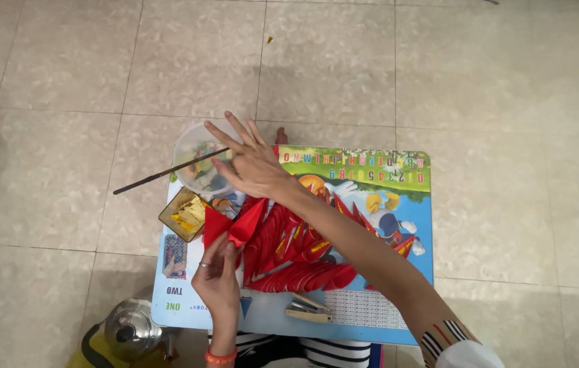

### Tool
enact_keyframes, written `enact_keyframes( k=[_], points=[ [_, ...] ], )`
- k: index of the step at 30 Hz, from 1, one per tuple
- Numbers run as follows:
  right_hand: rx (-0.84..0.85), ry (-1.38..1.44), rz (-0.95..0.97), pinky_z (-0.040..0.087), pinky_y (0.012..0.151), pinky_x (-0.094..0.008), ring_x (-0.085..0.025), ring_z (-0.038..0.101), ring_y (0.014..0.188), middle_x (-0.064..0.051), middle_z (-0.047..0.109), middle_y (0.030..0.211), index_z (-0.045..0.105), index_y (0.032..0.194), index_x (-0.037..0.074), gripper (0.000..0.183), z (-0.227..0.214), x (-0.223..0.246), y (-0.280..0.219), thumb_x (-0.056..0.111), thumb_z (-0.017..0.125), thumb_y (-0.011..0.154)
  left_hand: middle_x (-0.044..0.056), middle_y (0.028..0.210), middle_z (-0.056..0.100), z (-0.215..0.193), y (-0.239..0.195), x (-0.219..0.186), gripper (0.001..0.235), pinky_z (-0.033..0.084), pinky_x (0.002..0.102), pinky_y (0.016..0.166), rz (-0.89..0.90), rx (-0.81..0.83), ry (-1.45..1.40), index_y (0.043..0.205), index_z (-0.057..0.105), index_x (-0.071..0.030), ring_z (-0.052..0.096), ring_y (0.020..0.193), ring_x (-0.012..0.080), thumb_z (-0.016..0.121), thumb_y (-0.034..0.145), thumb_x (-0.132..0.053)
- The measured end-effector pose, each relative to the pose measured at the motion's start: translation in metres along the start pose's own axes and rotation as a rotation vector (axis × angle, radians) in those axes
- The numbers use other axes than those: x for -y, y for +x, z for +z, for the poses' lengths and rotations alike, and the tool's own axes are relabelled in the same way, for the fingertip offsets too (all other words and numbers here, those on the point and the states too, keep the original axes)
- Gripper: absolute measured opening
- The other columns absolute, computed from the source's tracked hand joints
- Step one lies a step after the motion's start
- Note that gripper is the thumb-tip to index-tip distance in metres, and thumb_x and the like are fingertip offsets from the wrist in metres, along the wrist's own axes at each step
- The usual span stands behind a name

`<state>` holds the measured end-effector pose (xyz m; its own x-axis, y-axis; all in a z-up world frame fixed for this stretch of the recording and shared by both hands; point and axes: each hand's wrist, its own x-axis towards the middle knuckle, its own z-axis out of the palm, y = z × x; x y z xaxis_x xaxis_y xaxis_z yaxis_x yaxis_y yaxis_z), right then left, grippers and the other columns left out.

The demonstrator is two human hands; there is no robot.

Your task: The recorder is assembling small red paper folded shapes and inserting gold paper slips into them, likely for a festive decoration.

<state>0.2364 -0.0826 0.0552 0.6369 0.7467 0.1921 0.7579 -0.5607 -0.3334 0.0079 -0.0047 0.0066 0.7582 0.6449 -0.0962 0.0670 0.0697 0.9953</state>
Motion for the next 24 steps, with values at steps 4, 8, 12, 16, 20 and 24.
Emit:
enact_keyframes(
  k=[4,8,12,16,20,24],
  points=[
    [0.007,0.395,0.144,0.004,0.127,-0.055,-0.033,0.006,0.158,0.002,0.02,0.169,0.087,0.087,0.012,0.068,-0.006,-0.011,-0.015,0.04,0.027,0.104,0.014,0.105,0.075,0.007,0.009,-0.013,0.031,0.066,0.036,0.086,-0.037,0.04,-0.094,0.126,0.067,0.006,0.073,0.091,0.0173,0.066,0.095,0.003],
    [-0.189,1.154,0.263,0.008,0.135,-0.05,-0.037,0.053,0.142,-0.007,0.03,0.169,0.048,0.157,0.011,0.071,-0.019,-0.036,-0.048,0.053,0.017,0.109,0.015,0.105,0.075,0.019,0.011,-0.044,0.028,0.067,0.036,0.085,-0.059,0.076,-0.107,0.123,0.069,0.009,0.073,0.091,0.0176,0.067,0.096,0.005],
    [-0.265,1.045,0.097,0.006,0.132,-0.053,-0.03,0.026,0.16,-0.009,0.048,0.157,0.063,0.126,0.007,0.09,-0.106,-0.004,-0.097,0.07,0.003,0.102,0.016,0.111,0.075,0.034,0.008,-0.075,0.03,0.068,0.035,0.083,0.004,0.205,-0.107,0.124,0.068,0.008,0.074,0.097,0.0177,0.069,0.093,0.006],
    [-0.222,0.96,0.044,0.022,0.14,-0.055,-0.031,0.015,0.166,-0.01,0.037,0.169,0.075,0.125,0.005,0.098,-0.139,0.014,-0.141,0.073,0.008,0.103,0.016,0.115,0.074,0.046,0.004,-0.089,0.03,0.069,0.035,0.084,-0.007,0.406,-0.239,0.126,0.068,0.008,0.073,0.098,0.0174,0.068,0.096,0.007],
    [-0.241,0.565,-0.077,0.021,0.136,-0.053,-0.032,0.032,0.156,-0.01,0.048,0.159,0.085,0.097,0.015,0.101,-0.147,0.017,-0.163,0.068,0.0,0.106,0.015,0.116,0.075,0.05,0.0,-0.101,0.03,0.069,0.035,0.083,-0.091,0.517,-0.277,0.125,0.068,0.008,0.074,0.098,0.0167,0.068,0.095,0.006],
    [-0.237,0.44,-0.239,0.019,0.134,-0.059,-0.037,0.03,0.152,-0.012,0.049,0.158,0.084,0.105,0.014,0.085,-0.148,0.015,-0.18,0.061,0.013,0.11,0.015,0.114,0.075,0.045,-0.007,-0.108,0.029,0.068,0.034,0.084,-0.065,0.609,-0.274,0.125,0.069,0.008,0.074,0.097,0.017,0.069,0.096,0.006]
  ],
)
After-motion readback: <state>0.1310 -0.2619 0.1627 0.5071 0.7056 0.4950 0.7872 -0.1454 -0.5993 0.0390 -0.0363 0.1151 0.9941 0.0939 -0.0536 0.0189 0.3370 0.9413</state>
